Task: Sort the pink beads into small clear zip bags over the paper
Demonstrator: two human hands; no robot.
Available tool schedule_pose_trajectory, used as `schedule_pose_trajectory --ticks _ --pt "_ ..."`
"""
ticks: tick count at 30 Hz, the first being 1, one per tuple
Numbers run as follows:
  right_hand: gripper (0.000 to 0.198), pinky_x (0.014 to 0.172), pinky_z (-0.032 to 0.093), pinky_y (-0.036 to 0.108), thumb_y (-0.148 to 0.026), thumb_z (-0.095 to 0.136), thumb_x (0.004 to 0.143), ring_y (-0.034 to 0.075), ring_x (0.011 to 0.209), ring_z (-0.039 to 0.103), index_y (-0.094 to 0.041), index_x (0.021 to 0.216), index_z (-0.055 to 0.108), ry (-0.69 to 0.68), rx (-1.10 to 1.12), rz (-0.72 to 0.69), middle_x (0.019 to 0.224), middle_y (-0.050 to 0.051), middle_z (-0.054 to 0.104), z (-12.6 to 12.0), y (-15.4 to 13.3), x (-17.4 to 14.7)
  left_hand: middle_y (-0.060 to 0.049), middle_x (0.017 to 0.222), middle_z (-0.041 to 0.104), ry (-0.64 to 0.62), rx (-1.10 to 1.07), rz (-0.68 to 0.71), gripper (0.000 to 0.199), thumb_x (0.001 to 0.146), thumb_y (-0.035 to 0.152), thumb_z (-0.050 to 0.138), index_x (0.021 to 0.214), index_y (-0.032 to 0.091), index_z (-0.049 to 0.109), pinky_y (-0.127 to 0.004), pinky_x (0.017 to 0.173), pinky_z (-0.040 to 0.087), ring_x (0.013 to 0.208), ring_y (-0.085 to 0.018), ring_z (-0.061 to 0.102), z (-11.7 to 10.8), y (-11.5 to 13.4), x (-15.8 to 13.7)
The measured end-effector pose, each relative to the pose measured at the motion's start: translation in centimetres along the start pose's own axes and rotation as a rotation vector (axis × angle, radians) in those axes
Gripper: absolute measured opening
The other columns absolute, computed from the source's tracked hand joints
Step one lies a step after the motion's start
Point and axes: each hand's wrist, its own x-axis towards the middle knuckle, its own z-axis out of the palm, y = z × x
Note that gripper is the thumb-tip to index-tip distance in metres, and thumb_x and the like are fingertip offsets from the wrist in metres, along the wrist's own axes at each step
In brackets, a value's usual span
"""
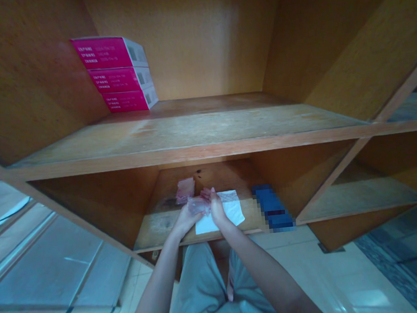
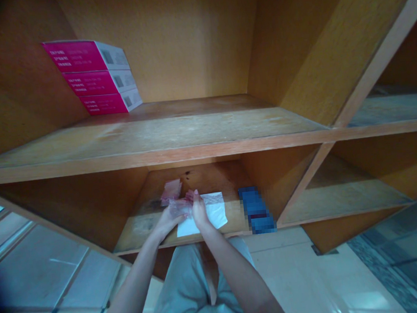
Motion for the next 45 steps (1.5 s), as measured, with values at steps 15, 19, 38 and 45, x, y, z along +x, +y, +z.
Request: schedule_pose_trajectory --ticks 15,19,38,45 --pt "0.050 0.079 0.046 0.035 -0.058 0.039 0.077 0.022 0.090 0.061 -0.016 0.093 0.061 0.020 -0.020 -0.024 0.099 0.011 0.065 0.2 -0.5 -0.3 -0.010 0.109 0.061 0.060 -0.098 -0.071 0.042 0.063 0.029 0.068 0.101 0.015 0.057 -0.039 0.092 0.038 0.101 -0.024 0.056 -0.3 0.5 -0.2" --pt "0.047 0.077 0.047 0.033 -0.056 0.039 0.078 0.020 0.089 0.061 -0.017 0.093 0.061 0.021 -0.029 -0.025 0.101 0.010 0.064 0.2 -0.7 -0.5 -0.009 0.110 0.061 0.070 -0.093 -0.029 0.039 0.064 0.028 0.067 0.099 0.015 0.057 -0.037 0.092 0.038 0.102 -0.024 0.055 -0.4 0.4 -0.3" --pt "0.023 0.078 0.046 0.033 -0.034 0.046 0.072 0.018 0.081 0.063 -0.018 0.081 0.060 0.081 0.171 0.070 0.090 0.006 0.067 -0.2 -2.2 -0.1 -0.010 0.110 0.061 0.091 -0.112 -0.017 0.039 0.065 0.027 0.068 0.101 0.015 0.057 -0.038 0.094 0.036 0.104 -0.024 0.054 -0.5 0.0 -0.4" --pt "0.026 0.073 0.046 0.031 -0.037 0.047 0.070 0.017 0.079 0.062 -0.017 0.078 0.062 0.094 0.106 0.085 0.089 0.007 0.067 -0.6 -1.9 0.0 -0.011 0.108 0.061 0.080 -0.177 -0.056 0.039 0.067 0.027 0.067 0.102 0.014 0.056 -0.039 0.091 0.039 0.102 -0.023 0.055 -0.2 0.6 -1.2"
